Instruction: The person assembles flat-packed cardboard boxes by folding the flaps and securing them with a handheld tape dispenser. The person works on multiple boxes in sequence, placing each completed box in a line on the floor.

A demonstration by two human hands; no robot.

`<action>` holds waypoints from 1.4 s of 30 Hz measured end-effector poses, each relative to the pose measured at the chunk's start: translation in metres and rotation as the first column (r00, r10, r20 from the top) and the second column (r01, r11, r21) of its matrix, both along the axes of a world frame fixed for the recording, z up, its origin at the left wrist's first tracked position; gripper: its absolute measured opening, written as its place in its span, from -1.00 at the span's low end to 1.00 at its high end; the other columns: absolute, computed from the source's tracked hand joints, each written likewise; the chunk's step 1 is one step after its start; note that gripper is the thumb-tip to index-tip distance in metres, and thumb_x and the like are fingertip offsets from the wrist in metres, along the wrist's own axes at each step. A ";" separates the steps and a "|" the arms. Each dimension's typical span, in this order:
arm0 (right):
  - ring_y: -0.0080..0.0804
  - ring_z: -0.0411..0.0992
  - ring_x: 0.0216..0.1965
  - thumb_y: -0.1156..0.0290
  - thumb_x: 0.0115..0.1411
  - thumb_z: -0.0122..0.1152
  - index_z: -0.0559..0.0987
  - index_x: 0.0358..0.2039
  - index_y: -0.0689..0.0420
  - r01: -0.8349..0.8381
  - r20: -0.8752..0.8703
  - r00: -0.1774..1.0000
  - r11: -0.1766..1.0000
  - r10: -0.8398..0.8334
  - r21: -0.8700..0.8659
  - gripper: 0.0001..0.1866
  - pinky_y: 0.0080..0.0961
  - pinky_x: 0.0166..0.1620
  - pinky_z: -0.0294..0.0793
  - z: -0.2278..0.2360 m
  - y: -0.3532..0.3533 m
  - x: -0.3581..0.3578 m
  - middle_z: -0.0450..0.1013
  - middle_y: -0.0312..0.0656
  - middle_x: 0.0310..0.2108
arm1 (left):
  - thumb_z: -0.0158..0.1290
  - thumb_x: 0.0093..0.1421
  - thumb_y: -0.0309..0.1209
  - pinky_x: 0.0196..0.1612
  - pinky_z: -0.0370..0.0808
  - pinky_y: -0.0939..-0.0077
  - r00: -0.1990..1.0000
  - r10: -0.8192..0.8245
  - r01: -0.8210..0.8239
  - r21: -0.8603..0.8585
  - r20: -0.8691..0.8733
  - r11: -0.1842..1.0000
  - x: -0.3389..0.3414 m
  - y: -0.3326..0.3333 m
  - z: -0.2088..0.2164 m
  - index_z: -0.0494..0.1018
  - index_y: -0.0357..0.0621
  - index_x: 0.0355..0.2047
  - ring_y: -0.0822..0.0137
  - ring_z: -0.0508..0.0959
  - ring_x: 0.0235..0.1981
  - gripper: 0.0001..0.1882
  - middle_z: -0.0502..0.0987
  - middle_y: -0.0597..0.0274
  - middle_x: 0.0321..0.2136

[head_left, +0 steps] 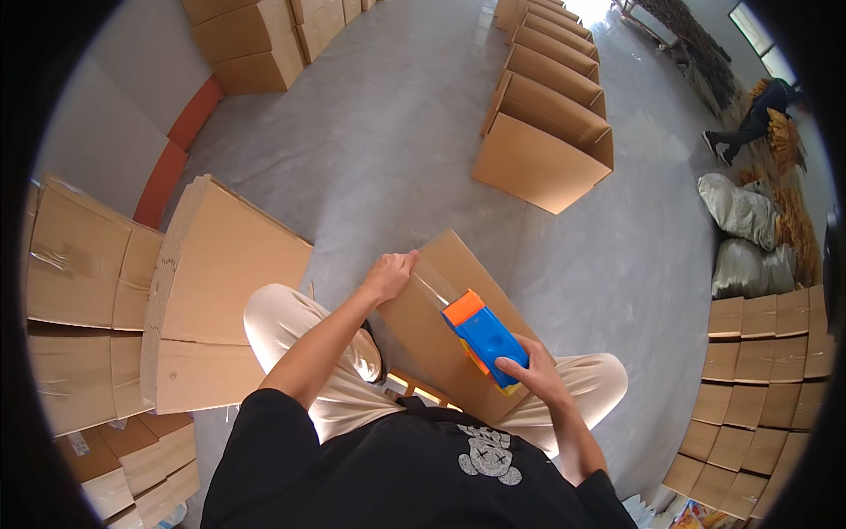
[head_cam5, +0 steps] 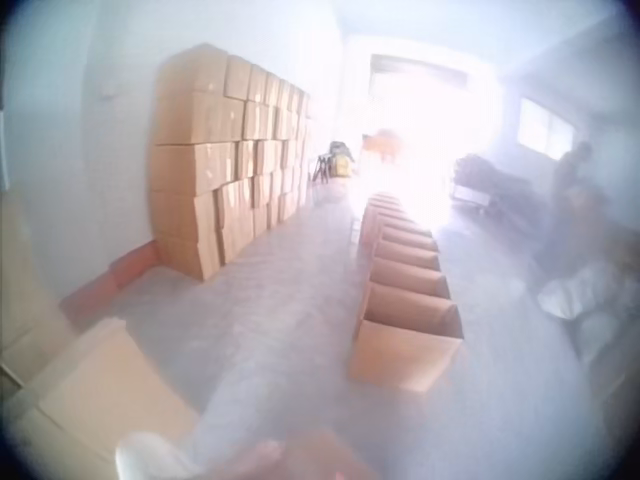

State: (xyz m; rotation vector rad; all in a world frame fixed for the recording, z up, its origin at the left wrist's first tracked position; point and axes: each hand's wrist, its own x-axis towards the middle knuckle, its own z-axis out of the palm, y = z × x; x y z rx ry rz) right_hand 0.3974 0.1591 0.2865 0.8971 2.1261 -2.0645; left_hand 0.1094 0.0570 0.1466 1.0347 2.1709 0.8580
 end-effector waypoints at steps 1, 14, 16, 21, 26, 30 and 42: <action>-0.57 0.40 -0.37 0.06 0.06 0.24 0.51 -0.17 0.29 -0.045 0.008 0.999 0.998 0.045 -0.042 -0.47 -0.57 -0.28 0.40 0.006 0.001 0.007 0.48 -0.20 -0.41 | -0.35 0.34 -0.07 -0.17 0.40 0.10 0.999 -0.005 0.004 -0.022 -0.041 1.000 0.003 -0.002 0.003 0.48 -0.36 -0.48 -0.17 0.48 -0.26 -0.40 0.52 -0.22 -0.37; -0.59 0.41 -0.60 0.12 0.05 0.25 0.56 -0.35 0.32 0.128 0.103 0.985 0.985 -0.141 0.119 -0.57 -0.65 -0.50 0.39 -0.015 -0.014 0.138 0.47 -0.23 -0.58 | -0.33 0.32 -0.10 0.00 0.38 0.12 0.981 -0.002 -0.026 -0.143 -0.193 0.989 0.009 0.002 0.028 0.38 -0.19 0.02 -0.10 0.48 -0.09 -0.50 0.50 -0.16 -0.16; -0.61 0.37 -0.60 0.15 0.01 0.25 0.57 -0.36 0.28 0.138 0.040 0.988 0.960 -0.152 0.244 -0.61 -0.63 -0.52 0.32 -0.024 -0.016 0.142 0.45 -0.25 -0.62 | -0.32 0.32 -0.08 0.17 0.15 0.07 0.923 -0.038 0.005 -0.088 -0.382 0.996 0.005 0.004 0.010 0.20 -0.12 0.17 -0.05 0.27 0.12 -0.47 0.30 -0.12 0.07; -0.56 0.37 -0.61 0.18 0.00 0.23 0.57 -0.39 0.29 0.160 -0.113 0.986 0.873 -0.121 0.461 -0.63 -0.56 -0.52 0.32 -0.041 -0.013 0.072 0.44 -0.12 -0.64 | -0.34 0.30 -0.02 0.30 -0.38 -0.07 0.858 -0.131 -0.008 -0.267 -0.497 0.964 0.009 0.013 0.021 -0.20 -0.01 0.33 0.01 -0.32 0.35 -0.32 -0.29 0.09 0.34; -0.51 0.39 -0.59 0.10 -0.01 0.26 0.56 -0.38 0.31 0.197 -0.231 0.967 0.895 -0.109 0.400 -0.55 -0.51 -0.50 0.36 -0.046 -0.007 -0.035 0.44 -0.11 -0.61 | -0.36 0.28 0.04 0.29 -0.44 -0.08 0.891 -0.057 -0.095 -0.308 -0.449 0.947 -0.052 0.015 0.016 -0.27 0.07 0.34 0.01 -0.37 0.35 -0.28 -0.36 0.16 0.35; -0.53 0.41 -0.54 0.02 0.01 0.25 0.55 -0.35 0.31 0.080 -0.183 0.983 0.950 -0.025 0.301 -0.49 -0.52 -0.44 0.39 -0.041 0.001 -0.041 0.45 -0.15 -0.59 | -0.31 0.25 0.09 0.29 -0.43 -0.07 0.893 -0.105 -0.082 -0.386 -0.438 0.919 -0.077 0.019 0.014 -0.30 0.20 0.34 0.03 -0.40 0.35 -0.25 -0.41 0.20 0.35; -0.18 0.50 -0.48 -0.19 0.00 0.12 0.56 -0.50 0.32 -0.204 0.487 0.855 0.979 0.180 -0.003 -0.34 -0.35 -0.33 0.43 -0.054 0.003 0.054 0.51 0.03 -0.52 | -0.15 0.10 0.24 0.26 -0.31 -0.19 0.915 -0.004 -0.229 -0.527 -0.404 0.818 -0.127 0.010 0.039 -0.37 0.32 0.33 -0.05 -0.27 0.35 -0.06 -0.33 0.12 0.35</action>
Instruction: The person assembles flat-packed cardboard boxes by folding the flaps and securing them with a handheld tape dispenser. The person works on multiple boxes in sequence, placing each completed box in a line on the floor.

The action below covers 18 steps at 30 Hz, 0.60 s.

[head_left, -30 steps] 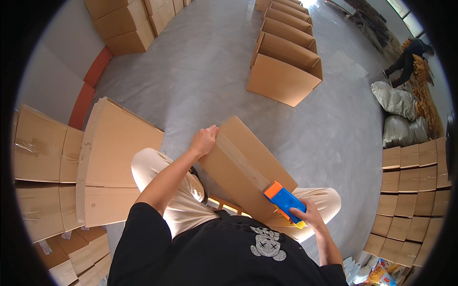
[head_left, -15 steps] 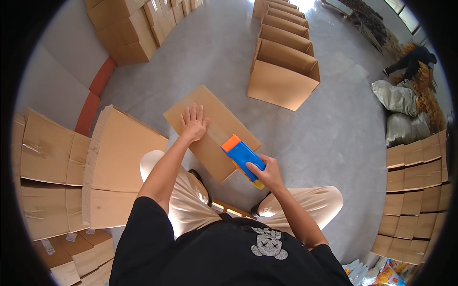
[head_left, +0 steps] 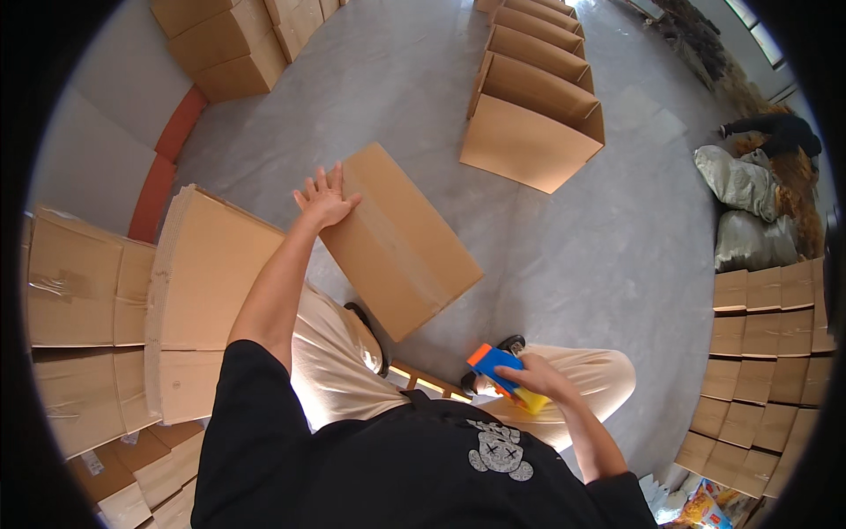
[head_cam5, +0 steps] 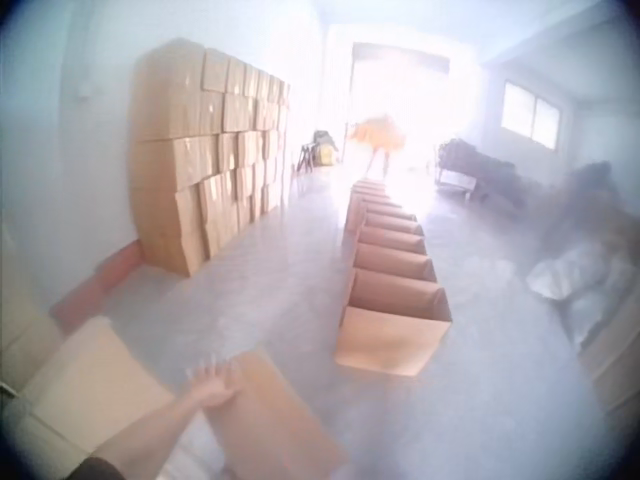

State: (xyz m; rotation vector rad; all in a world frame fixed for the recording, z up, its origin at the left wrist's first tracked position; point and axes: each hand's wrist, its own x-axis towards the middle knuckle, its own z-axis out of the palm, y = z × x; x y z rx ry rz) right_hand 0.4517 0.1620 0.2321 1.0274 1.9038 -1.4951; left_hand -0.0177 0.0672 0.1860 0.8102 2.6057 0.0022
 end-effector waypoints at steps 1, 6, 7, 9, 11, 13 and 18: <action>-0.09 0.50 -0.47 -0.20 -0.02 0.12 0.56 -0.52 0.33 -0.082 0.030 0.996 0.991 0.079 0.102 -0.33 -0.31 -0.33 0.44 -0.030 0.001 -0.011 0.50 0.08 -0.54 | -0.14 0.10 0.24 0.26 -0.31 -0.19 1.000 -0.006 0.006 -0.005 0.005 1.000 0.001 0.004 0.003 -0.37 0.32 0.33 -0.05 -0.26 0.34 -0.06 -0.33 0.11 0.35; -0.03 0.50 -0.53 -0.20 -0.04 0.16 0.53 -0.62 0.38 0.086 -0.111 0.993 0.876 -0.037 0.474 -0.30 -0.22 -0.40 0.46 -0.114 -0.035 -0.124 0.43 0.14 -0.67 | -0.15 0.10 0.23 0.23 -0.24 -0.18 0.999 0.001 -0.001 0.003 -0.047 1.000 -0.005 0.006 -0.005 -0.37 0.31 0.33 -0.06 -0.17 0.33 -0.06 -0.27 0.09 0.35; -0.05 0.51 -0.53 -0.17 -0.03 0.16 0.53 -0.61 0.38 0.091 -0.103 0.994 0.870 -0.046 0.485 -0.32 -0.23 -0.41 0.47 -0.132 -0.041 -0.125 0.44 0.12 -0.67 | -0.15 0.10 0.24 0.23 -0.22 -0.17 0.998 0.006 -0.005 0.007 -0.056 1.000 -0.006 0.006 -0.005 -0.36 0.31 0.33 -0.05 -0.15 0.32 -0.06 -0.26 0.09 0.34; -0.09 0.52 -0.53 -0.13 0.00 0.18 0.54 -0.57 0.38 0.098 -0.088 0.994 0.855 -0.062 0.510 -0.35 -0.26 -0.42 0.49 -0.177 -0.056 -0.119 0.46 0.08 -0.66 | -0.16 0.10 0.25 0.22 -0.18 -0.14 0.997 0.001 -0.001 -0.002 -0.075 1.000 -0.007 0.009 -0.004 -0.36 0.31 0.33 -0.03 -0.12 0.31 -0.07 -0.23 0.09 0.34; -0.14 0.53 -0.53 -0.06 0.04 0.20 0.55 -0.52 0.37 0.426 -0.081 0.904 0.899 -0.419 0.102 -0.42 -0.31 -0.44 0.49 -0.179 -0.061 -0.096 0.48 0.00 -0.63 | -0.17 0.10 0.26 0.21 -0.15 -0.10 0.996 -0.007 0.006 -0.022 -0.084 1.000 -0.001 0.010 -0.006 -0.35 0.31 0.33 -0.02 -0.10 0.31 -0.07 -0.20 0.08 0.34; -0.22 0.53 -0.53 0.02 0.07 0.21 0.54 -0.48 0.37 0.670 -0.029 0.733 0.729 -0.680 -0.144 -0.47 -0.37 -0.45 0.51 -0.158 -0.057 -0.077 0.50 -0.04 -0.59 | -0.17 0.08 0.27 0.19 -0.11 -0.10 0.996 -0.001 0.001 -0.006 -0.087 1.000 -0.003 0.006 -0.010 -0.35 0.28 0.34 -0.02 -0.04 0.28 -0.05 -0.14 0.07 0.32; -0.32 0.51 -0.52 0.10 0.11 0.22 0.49 -0.38 0.39 0.914 -0.172 0.125 0.181 -0.977 -0.364 -0.52 -0.42 -0.42 0.51 -0.109 -0.033 -0.055 0.50 -0.04 -0.50 | -0.02 -0.09 0.30 0.12 0.10 0.04 0.999 -0.022 0.024 0.070 -0.034 0.997 0.020 0.000 -0.011 -0.26 0.15 0.34 0.06 0.14 0.18 0.10 0.10 0.06 0.18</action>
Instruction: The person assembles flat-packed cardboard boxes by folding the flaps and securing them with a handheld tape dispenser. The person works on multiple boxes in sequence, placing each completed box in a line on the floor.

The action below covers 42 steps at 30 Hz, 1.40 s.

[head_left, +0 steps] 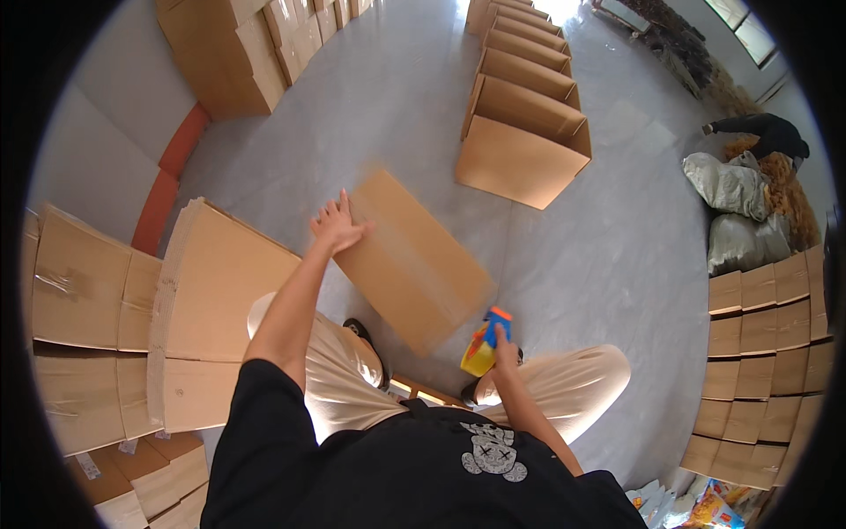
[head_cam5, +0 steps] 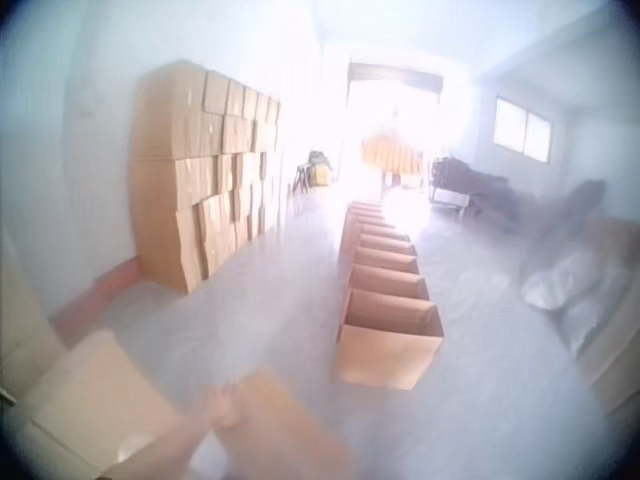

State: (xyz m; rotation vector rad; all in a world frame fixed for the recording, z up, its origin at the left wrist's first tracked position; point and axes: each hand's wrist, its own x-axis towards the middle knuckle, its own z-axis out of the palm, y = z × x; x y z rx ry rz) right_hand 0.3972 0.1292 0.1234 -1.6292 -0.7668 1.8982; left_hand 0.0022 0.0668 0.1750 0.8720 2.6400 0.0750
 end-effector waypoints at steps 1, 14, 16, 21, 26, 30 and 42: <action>-0.33 0.50 -0.51 0.10 0.10 0.22 0.49 -0.38 0.39 0.054 0.023 0.998 0.998 -0.055 0.042 -0.52 -0.42 -0.42 0.50 -0.004 0.009 0.002 0.50 -0.06 -0.49 | 0.05 -0.16 0.30 0.10 0.16 0.08 1.000 -0.016 0.016 0.048 0.002 0.999 0.009 -0.002 -0.007 -0.19 0.10 0.33 0.08 0.19 0.15 0.15 0.17 0.06 0.13; -0.51 0.39 -0.42 0.18 0.15 0.19 0.44 -0.25 0.31 0.208 -0.093 0.965 0.499 -0.247 0.841 -0.60 -0.54 -0.32 0.40 0.131 0.133 0.049 0.45 -0.22 -0.42 | 0.33 -0.13 -0.22 0.19 0.12 0.21 0.975 -0.187 -0.064 0.955 0.122 0.289 0.110 -0.003 0.084 0.06 -0.18 0.20 0.09 0.21 0.14 -0.05 0.20 0.00 0.06; -0.48 0.44 -0.42 0.23 0.16 0.19 0.42 -0.23 0.33 0.110 0.001 0.961 0.387 -0.276 0.915 -0.62 -0.54 -0.30 0.43 0.145 0.155 0.057 0.47 -0.16 -0.40 | 0.33 -0.12 -0.23 0.23 0.07 0.23 0.970 -0.207 -0.075 0.966 0.128 0.247 0.123 0.000 0.095 -0.03 -0.21 0.24 0.09 0.15 0.19 0.01 0.12 -0.01 0.13; -0.37 0.53 -0.39 0.24 0.15 0.21 0.40 -0.26 0.33 0.211 -0.083 0.957 0.470 -0.279 0.857 -0.62 -0.53 -0.31 0.50 0.140 0.161 0.080 0.51 -0.06 -0.38 | 0.35 -0.15 -0.31 0.27 0.00 0.23 0.987 -0.145 0.104 0.962 -0.068 0.253 0.109 -0.041 0.103 -0.12 -0.26 0.27 0.09 0.08 0.24 0.09 0.04 -0.05 0.21; -0.40 0.52 -0.40 0.24 0.17 0.16 0.46 -0.24 0.29 0.079 0.045 0.986 0.686 -0.161 0.723 -0.67 -0.53 -0.31 0.49 0.093 0.138 0.076 0.53 -0.13 -0.37 | 0.31 -0.14 -0.36 0.27 -0.03 0.09 0.880 0.347 -0.008 0.721 -0.324 0.692 0.050 -0.145 0.103 -0.12 -0.31 0.27 -0.04 0.06 0.24 0.06 0.01 -0.14 0.23; -0.41 0.52 -0.45 0.23 0.16 0.18 0.46 -0.22 0.30 -0.065 0.059 0.998 0.738 0.033 0.672 -0.64 -0.55 -0.35 0.49 0.052 0.128 0.057 0.53 -0.12 -0.36 | 0.11 0.02 -0.08 0.26 -0.17 -0.15 0.536 0.582 -0.582 0.232 -0.612 0.780 -0.011 -0.265 0.047 -0.20 -0.28 0.29 -0.07 -0.13 0.32 0.01 -0.12 -0.20 0.29; -0.40 0.50 -0.53 0.21 0.16 0.17 0.49 -0.28 0.26 -0.157 0.005 0.982 0.813 0.187 0.560 -0.67 -0.56 -0.46 0.49 0.053 0.111 0.058 0.51 -0.15 -0.44 | 0.10 -0.06 -0.45 0.29 -0.27 -0.14 0.637 0.550 -0.478 0.284 -0.540 0.831 0.054 -0.336 -0.017 -0.16 -0.29 0.28 -0.05 -0.19 0.34 -0.06 -0.16 -0.25 0.28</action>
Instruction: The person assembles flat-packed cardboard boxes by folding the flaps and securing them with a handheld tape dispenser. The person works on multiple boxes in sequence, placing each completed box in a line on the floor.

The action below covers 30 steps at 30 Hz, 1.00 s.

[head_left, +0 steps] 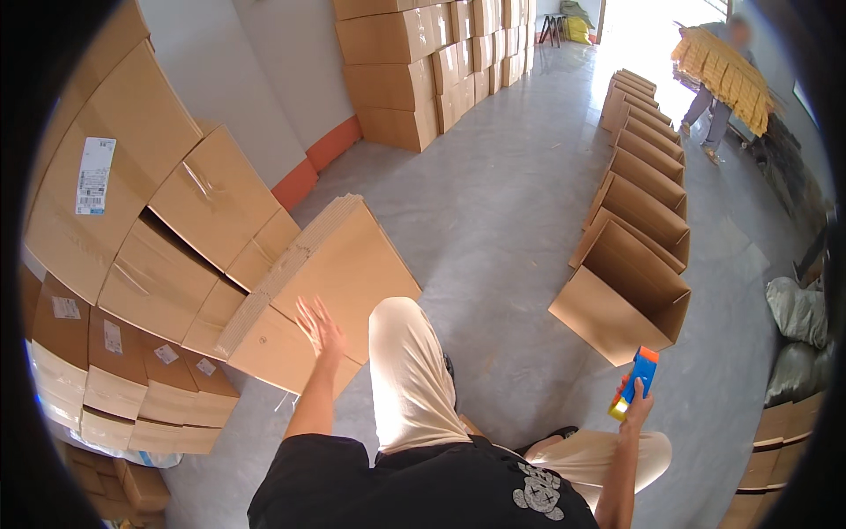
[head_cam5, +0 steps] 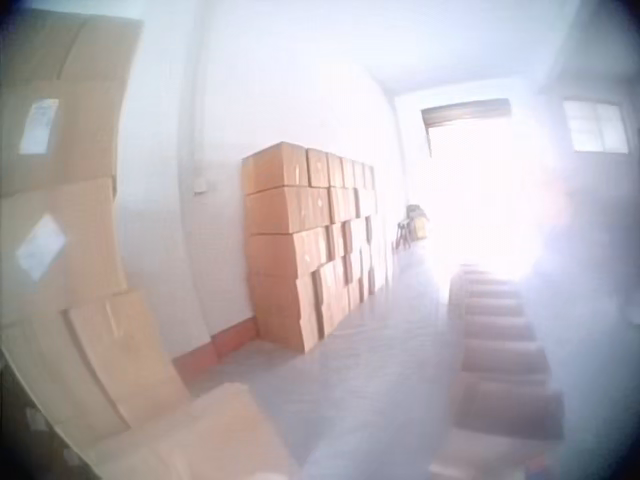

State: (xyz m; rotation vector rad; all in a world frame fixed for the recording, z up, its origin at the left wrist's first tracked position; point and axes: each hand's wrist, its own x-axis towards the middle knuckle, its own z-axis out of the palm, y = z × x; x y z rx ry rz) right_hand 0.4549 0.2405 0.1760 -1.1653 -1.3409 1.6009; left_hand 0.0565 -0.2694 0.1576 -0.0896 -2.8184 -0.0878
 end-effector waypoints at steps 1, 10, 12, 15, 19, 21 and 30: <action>-0.40 0.50 -0.53 0.20 0.16 0.17 0.49 -0.29 0.26 0.003 -0.006 1.000 1.000 -0.003 0.007 -0.67 -0.56 -0.46 0.49 -0.005 0.004 0.003 0.51 -0.15 -0.45 | 0.11 -0.07 -0.47 0.29 -0.26 -0.13 0.988 -0.033 0.034 0.005 -0.148 0.999 -0.013 0.000 0.008 -0.15 -0.30 0.28 -0.05 -0.19 0.33 -0.06 -0.15 -0.25 0.27; -0.40 0.50 -0.54 0.21 0.12 0.20 0.49 -0.31 0.26 0.014 0.021 1.000 0.998 -0.013 -0.066 -0.67 -0.52 -0.46 0.51 -0.022 0.007 0.010 0.53 -0.13 -0.45 | 0.11 0.03 -0.30 0.32 -0.20 0.16 0.974 0.191 -0.169 -0.169 0.125 0.971 -0.076 -0.010 0.042 -0.04 -0.26 0.25 0.01 0.02 0.26 -0.16 0.09 -0.10 0.19; -0.38 0.51 -0.54 0.22 0.13 0.19 0.49 -0.30 0.28 -0.011 -0.014 1.000 0.996 0.009 -0.093 -0.66 -0.53 -0.47 0.51 -0.015 0.002 0.003 0.53 -0.11 -0.44 | 0.22 -0.06 -0.34 0.29 -0.09 0.17 0.986 0.165 -0.163 -0.184 -0.006 0.969 -0.061 -0.013 0.039 0.06 -0.28 0.19 0.04 0.13 0.19 -0.16 0.14 -0.06 0.15; -0.38 0.51 -0.52 0.19 0.10 0.20 0.51 -0.28 0.27 -0.010 -0.020 1.000 0.995 0.008 -0.095 -0.64 -0.51 -0.40 0.53 -0.015 0.002 0.006 0.53 -0.11 -0.44 | 0.30 -0.15 -0.42 0.24 0.04 0.16 0.990 0.105 -0.117 -0.123 -0.099 0.986 -0.053 -0.002 0.051 0.24 -0.29 0.04 0.01 0.13 0.18 -0.27 0.12 -0.03 0.16; -0.39 0.51 -0.52 0.21 0.10 0.19 0.51 -0.30 0.27 -0.008 0.005 1.000 0.995 0.009 -0.098 -0.66 -0.50 -0.41 0.53 -0.012 -0.001 0.004 0.53 -0.11 -0.45 | 0.26 -0.11 -0.47 0.08 0.28 0.18 0.997 -0.052 0.058 0.125 -0.053 0.990 -0.036 0.005 0.075 0.43 -0.29 -0.24 -0.04 0.21 0.15 -0.60 0.13 0.01 0.18; -0.39 0.51 -0.52 0.23 0.11 0.18 0.52 -0.31 0.28 -0.005 -0.005 1.000 0.994 0.005 -0.112 -0.67 -0.51 -0.41 0.53 -0.009 -0.004 0.003 0.53 -0.11 -0.45 | 0.22 -0.08 -0.50 -0.06 0.37 0.19 0.981 -0.189 0.194 0.269 -0.043 0.943 -0.031 0.011 0.062 0.45 -0.28 -0.36 -0.03 0.35 0.00 -0.74 0.25 0.02 0.09; -0.45 0.51 -0.45 0.12 0.06 0.20 0.50 -0.24 0.27 -0.099 -0.127 0.988 0.988 0.084 -0.119 -0.56 -0.54 -0.33 0.52 0.048 -0.039 0.004 0.52 -0.15 -0.39 | 0.18 -0.05 -0.53 -0.41 0.39 0.37 0.908 -0.403 0.419 0.315 -0.118 0.852 -0.019 0.076 0.206 0.40 -0.30 -0.49 -0.06 0.43 -0.47 -0.83 0.46 -0.03 -0.52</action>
